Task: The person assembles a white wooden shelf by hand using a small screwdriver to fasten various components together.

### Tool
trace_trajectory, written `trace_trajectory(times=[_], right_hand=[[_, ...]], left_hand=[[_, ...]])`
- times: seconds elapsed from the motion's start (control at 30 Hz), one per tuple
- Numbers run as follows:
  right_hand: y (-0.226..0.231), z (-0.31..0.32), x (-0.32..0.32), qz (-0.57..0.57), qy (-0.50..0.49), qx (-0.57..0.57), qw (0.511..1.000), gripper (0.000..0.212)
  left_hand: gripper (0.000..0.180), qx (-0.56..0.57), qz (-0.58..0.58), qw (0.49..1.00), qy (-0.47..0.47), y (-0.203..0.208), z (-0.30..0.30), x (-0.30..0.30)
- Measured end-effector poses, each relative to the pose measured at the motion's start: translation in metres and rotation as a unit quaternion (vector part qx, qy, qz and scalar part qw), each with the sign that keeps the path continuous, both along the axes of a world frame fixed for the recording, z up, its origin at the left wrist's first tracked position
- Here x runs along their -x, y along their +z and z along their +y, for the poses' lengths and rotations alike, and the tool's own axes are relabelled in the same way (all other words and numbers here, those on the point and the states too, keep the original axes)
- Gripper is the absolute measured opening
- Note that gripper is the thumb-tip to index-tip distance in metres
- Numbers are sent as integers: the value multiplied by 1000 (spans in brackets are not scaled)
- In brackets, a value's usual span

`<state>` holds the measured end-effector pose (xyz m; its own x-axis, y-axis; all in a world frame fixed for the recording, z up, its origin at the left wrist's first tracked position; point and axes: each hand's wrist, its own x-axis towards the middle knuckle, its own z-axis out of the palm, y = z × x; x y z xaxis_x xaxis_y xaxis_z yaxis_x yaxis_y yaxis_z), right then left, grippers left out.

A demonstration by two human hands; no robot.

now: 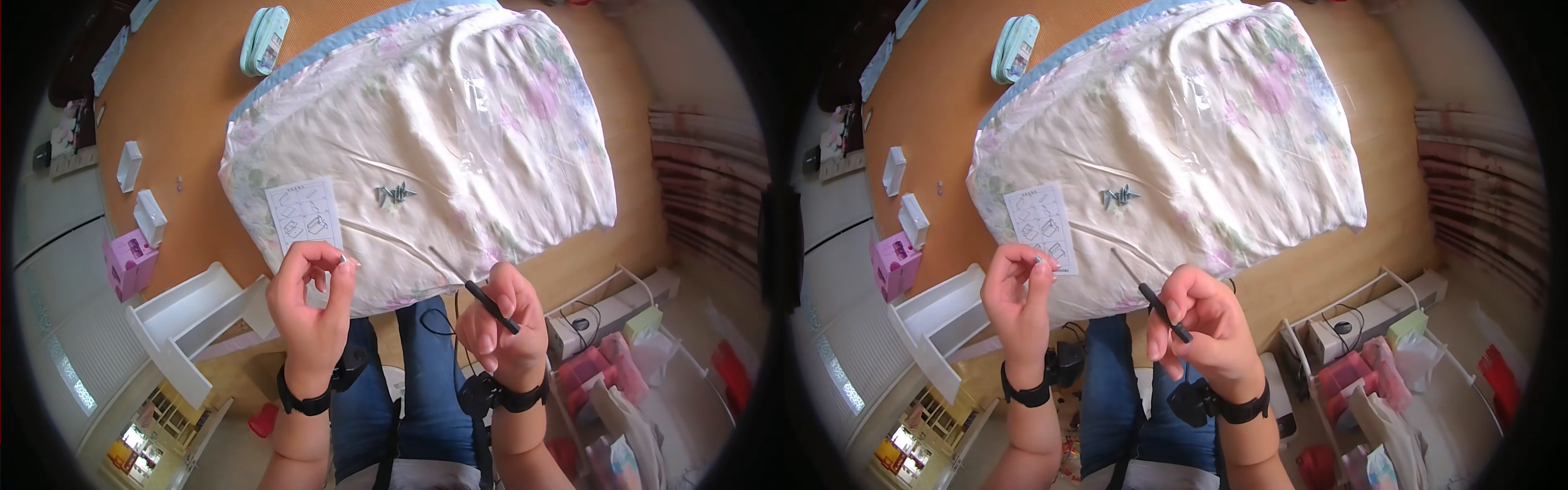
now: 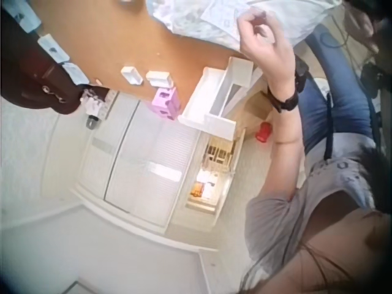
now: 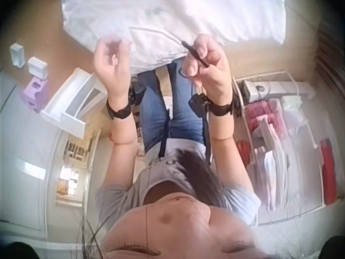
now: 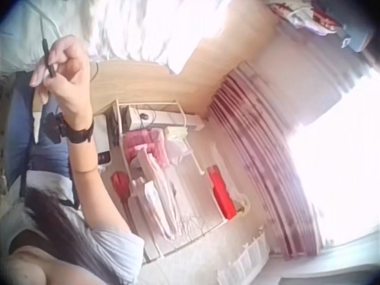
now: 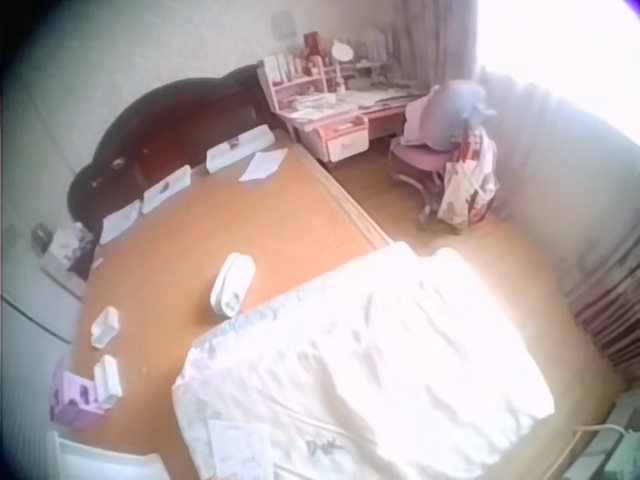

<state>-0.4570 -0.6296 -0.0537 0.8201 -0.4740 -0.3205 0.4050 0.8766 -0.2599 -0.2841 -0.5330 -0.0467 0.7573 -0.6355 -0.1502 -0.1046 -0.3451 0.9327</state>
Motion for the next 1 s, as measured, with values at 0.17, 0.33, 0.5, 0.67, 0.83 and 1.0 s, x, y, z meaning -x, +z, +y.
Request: trace_trajectory(times=[0.17, 0.33, 0.5, 0.67, 0.83, 1.0], right_hand=[[-1, 2, 1, -49, 1, -21, 999, 28], [8, 5, -4, -92, 9, -45, 995, 29], [24, 13, -14, -86, 27, -27, 996, 28], [54, 36, -45, -30, 54, 24, 998, 29], [81, 91, -98, 46, 105, 158, 981, 33], [111, 172, -182, 133, 173, 306, 927, 21]], left_hand=[[5, 5, -27, 999, -18, 11, 4, 5], [5, 3, -29, 999, -31, 23, 17, 6], [7, 5, 28, 999, 42, 44, 44, 9], [8, -46, -14, 998, 29, 89, 113, -11], [9, -98, -77, 992, 14, 137, 224, -66], [6, -165, -87, 980, 67, 174, 346, -156]])
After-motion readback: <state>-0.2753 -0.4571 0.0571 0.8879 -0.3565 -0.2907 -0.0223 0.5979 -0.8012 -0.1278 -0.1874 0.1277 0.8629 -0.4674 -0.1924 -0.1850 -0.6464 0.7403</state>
